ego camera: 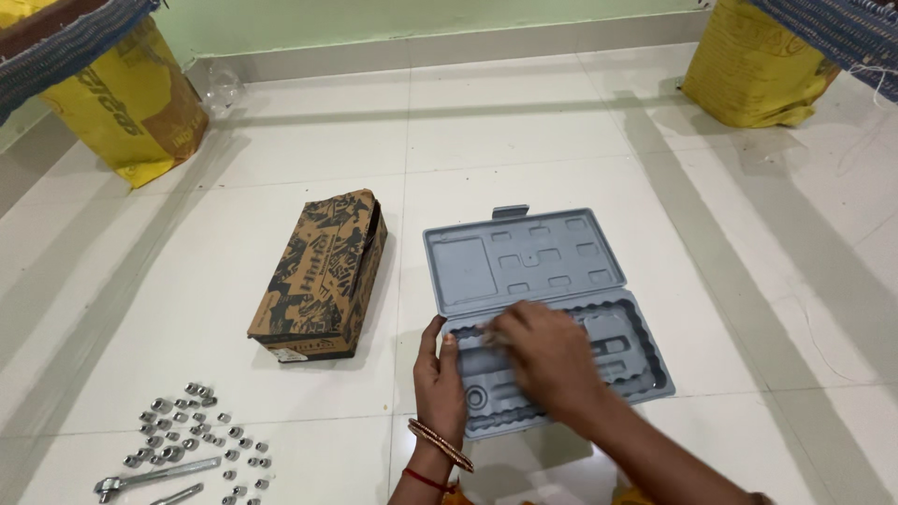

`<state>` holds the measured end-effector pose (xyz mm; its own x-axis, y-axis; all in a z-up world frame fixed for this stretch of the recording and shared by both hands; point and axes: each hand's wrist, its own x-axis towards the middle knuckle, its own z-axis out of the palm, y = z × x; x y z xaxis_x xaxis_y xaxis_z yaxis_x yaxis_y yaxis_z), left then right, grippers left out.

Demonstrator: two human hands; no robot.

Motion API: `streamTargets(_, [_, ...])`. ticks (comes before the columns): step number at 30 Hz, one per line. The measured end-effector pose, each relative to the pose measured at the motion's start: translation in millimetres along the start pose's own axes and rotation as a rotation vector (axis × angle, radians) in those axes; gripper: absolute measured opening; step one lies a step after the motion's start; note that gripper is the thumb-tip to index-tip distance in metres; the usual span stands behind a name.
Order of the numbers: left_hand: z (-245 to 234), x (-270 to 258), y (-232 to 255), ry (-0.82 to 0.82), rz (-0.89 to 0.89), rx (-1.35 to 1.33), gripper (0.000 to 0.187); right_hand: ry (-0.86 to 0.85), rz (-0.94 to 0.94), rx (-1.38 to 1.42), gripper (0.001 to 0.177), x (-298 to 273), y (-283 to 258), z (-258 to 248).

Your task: The person wipes the inside of a gray plastic toolbox with a cloth, then opens a cardboard box and removes a screwdriver, pliers, and a socket wrench, placing them on the floor. The person then wipes the inside of the cardboard box and cleans several metal sockets with the cloth.

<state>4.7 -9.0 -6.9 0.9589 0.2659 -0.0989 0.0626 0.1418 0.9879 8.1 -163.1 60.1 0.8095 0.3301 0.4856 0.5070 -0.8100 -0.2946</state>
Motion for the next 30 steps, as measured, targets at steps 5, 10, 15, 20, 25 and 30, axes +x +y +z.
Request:
streamTargets(5, [2.7,-1.8,10.2,0.014,0.004,0.066,0.049,0.048,0.095,-0.122,0.033,-13.8,36.9,-23.6])
streamTargets(10, [2.1,-2.2,6.5,0.010,0.019,0.033,0.050,0.133,0.404,0.299,0.029,-20.7,41.8,-36.2])
streamTargets(15, [4.1,0.0,-0.4,0.040,-0.059,0.182,0.049,0.020,0.220,0.132,0.028,-24.2,25.1,-29.8])
streamTargets(20, [-0.4,3.4,7.3,0.019,-0.040,0.068,0.049,-0.166,0.113,0.137,0.026,-28.2,20.0,-33.7])
streamTargets(25, [0.7,2.4,11.3,0.019,-0.013,0.081,0.049,-0.182,0.172,0.063,0.015,-18.6,27.2,-32.5])
streamTargets(30, [5.6,8.3,16.6,0.022,0.085,0.039,0.049,0.004,0.258,0.196,0.026,-10.4,19.9,-26.1])
